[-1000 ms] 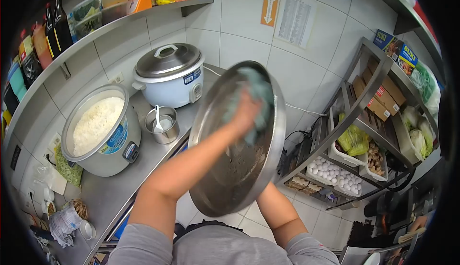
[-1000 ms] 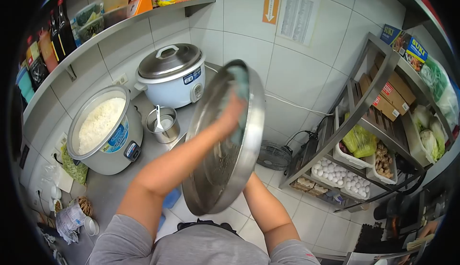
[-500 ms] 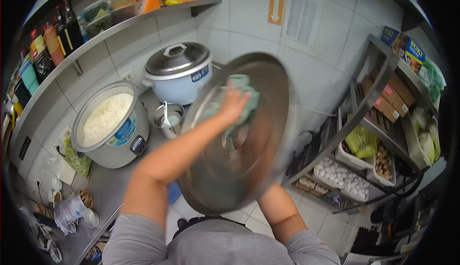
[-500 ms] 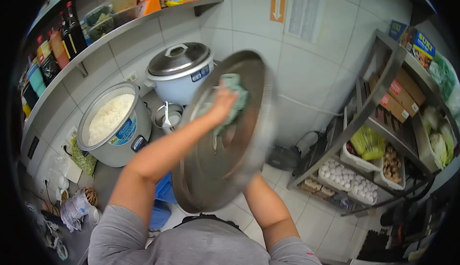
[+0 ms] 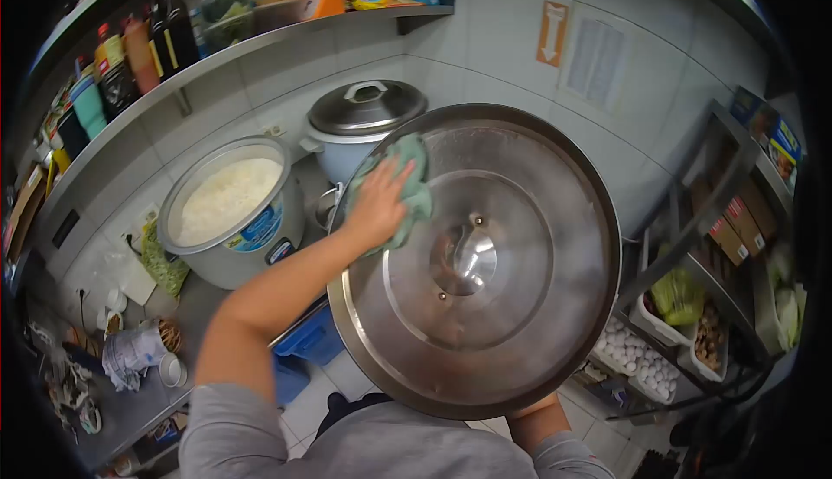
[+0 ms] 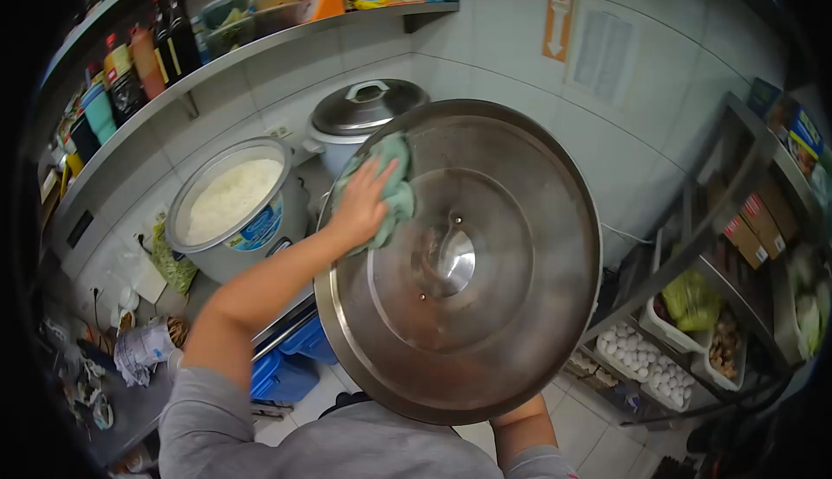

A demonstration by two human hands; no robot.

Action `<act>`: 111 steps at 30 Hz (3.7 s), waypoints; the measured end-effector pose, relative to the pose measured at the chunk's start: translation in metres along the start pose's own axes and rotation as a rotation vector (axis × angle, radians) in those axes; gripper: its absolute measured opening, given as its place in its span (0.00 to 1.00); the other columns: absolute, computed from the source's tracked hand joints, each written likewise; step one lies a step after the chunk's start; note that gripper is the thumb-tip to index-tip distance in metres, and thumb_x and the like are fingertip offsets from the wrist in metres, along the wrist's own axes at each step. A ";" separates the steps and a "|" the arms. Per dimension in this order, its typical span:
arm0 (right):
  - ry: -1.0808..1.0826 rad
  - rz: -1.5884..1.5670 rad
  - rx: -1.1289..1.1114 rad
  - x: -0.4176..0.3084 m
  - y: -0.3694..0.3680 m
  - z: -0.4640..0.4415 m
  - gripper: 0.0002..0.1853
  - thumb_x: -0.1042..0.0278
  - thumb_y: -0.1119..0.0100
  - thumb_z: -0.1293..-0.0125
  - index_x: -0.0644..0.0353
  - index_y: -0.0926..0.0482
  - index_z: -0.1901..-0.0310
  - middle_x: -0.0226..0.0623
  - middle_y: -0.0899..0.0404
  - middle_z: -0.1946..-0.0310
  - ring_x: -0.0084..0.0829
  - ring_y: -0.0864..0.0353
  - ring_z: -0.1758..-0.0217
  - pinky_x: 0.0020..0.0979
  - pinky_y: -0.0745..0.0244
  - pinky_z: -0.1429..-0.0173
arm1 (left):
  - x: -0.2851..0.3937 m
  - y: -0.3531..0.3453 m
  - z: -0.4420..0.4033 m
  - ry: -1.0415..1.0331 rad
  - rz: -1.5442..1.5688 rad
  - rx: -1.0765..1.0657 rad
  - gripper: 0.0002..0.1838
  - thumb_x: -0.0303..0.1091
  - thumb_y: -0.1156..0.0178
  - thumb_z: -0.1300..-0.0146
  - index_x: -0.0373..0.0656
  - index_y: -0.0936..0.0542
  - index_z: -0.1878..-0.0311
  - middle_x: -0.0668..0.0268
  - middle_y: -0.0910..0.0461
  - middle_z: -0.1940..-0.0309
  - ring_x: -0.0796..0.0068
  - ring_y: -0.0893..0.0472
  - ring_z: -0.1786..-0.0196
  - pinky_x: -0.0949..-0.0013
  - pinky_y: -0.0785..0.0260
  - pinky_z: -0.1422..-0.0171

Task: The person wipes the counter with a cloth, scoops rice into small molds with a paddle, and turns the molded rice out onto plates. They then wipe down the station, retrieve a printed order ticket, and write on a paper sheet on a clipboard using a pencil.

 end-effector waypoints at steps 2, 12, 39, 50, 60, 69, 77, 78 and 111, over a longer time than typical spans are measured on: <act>0.003 0.019 -0.008 0.004 -0.007 -0.006 0.15 0.65 0.48 0.30 0.68 0.23 0.50 0.40 0.21 0.71 0.27 0.23 0.67 0.28 0.29 0.59 | 0.010 -0.020 -0.027 0.086 0.147 0.238 0.36 0.27 0.46 0.45 0.42 0.36 0.29 0.44 0.40 0.30 0.39 0.41 0.29 0.48 0.52 0.23; 0.066 0.171 0.099 0.006 -0.030 -0.038 0.15 0.65 0.48 0.30 0.68 0.23 0.51 0.41 0.21 0.71 0.27 0.24 0.68 0.28 0.30 0.61 | 0.088 0.016 0.104 -0.259 0.614 -0.876 0.13 0.27 0.46 0.49 0.43 0.17 0.61 0.53 0.22 0.50 0.50 0.25 0.45 0.48 0.34 0.41; 0.462 2.012 -0.298 0.162 -0.394 -0.607 0.26 0.63 0.27 0.54 0.66 0.22 0.53 0.52 0.18 0.53 0.49 0.19 0.46 0.41 0.24 0.43 | -0.153 0.255 0.182 0.997 0.433 0.233 0.22 0.33 0.47 0.68 0.32 0.14 0.68 0.50 0.16 0.65 0.54 0.17 0.60 0.63 0.27 0.53; 0.285 2.597 -0.955 0.258 -0.413 -0.676 0.27 0.53 0.30 0.44 0.67 0.20 0.49 0.51 0.22 0.45 0.48 0.24 0.39 0.42 0.26 0.40 | -0.183 0.194 0.092 1.040 0.274 0.384 0.24 0.36 0.47 0.68 0.34 0.13 0.67 0.48 0.17 0.62 0.54 0.16 0.59 0.64 0.26 0.51; -0.190 0.997 -1.310 0.169 -0.293 -0.344 0.33 0.64 0.26 0.46 0.61 0.29 0.39 0.45 0.21 0.50 0.34 0.20 0.48 0.32 0.25 0.44 | -0.266 0.051 -0.043 0.693 0.566 0.220 0.40 0.40 0.41 0.34 0.38 0.47 0.24 0.48 0.51 0.25 0.52 0.49 0.23 0.58 0.57 0.22; -0.219 1.021 0.056 0.018 -0.083 -0.412 0.19 0.77 0.35 0.46 0.67 0.22 0.50 0.37 0.17 0.61 0.29 0.17 0.62 0.28 0.21 0.57 | -0.289 -0.052 0.149 1.533 0.210 -0.522 0.41 0.49 0.33 0.40 0.39 0.39 0.30 0.40 0.33 0.38 0.48 0.17 0.53 0.57 0.22 0.54; 0.043 2.084 -0.569 0.169 0.077 -0.470 0.39 0.41 0.39 0.39 0.69 0.29 0.37 0.59 0.31 0.39 0.54 0.40 0.29 0.56 0.51 0.25 | -0.290 -0.142 0.203 1.953 1.114 0.254 0.37 0.23 0.43 0.44 0.39 0.43 0.31 0.50 0.28 0.44 0.51 0.19 0.48 0.57 0.14 0.63; 0.100 2.263 -0.626 0.191 0.075 -0.468 0.38 0.40 0.39 0.39 0.68 0.27 0.39 0.60 0.34 0.36 0.55 0.46 0.26 0.60 0.58 0.24 | -0.290 -0.143 0.201 1.909 1.156 0.372 0.37 0.17 0.47 0.48 0.39 0.42 0.31 0.50 0.27 0.45 0.51 0.19 0.48 0.56 0.14 0.63; 0.165 1.859 -0.771 0.568 -0.194 -0.500 0.27 0.51 0.47 0.34 0.53 0.28 0.36 0.49 0.39 0.30 0.50 0.49 0.24 0.60 0.55 0.24 | -0.102 0.004 0.292 2.169 0.742 1.274 0.36 0.11 0.51 0.60 0.35 0.30 0.40 0.54 0.21 0.51 0.54 0.21 0.48 0.59 0.27 0.43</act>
Point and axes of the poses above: each hand's wrist, its own z-axis away from the middle knuckle, its own y-axis out of the back of the hand, x = y × z, the point moved 5 cm from there along -z, towards the middle knuckle
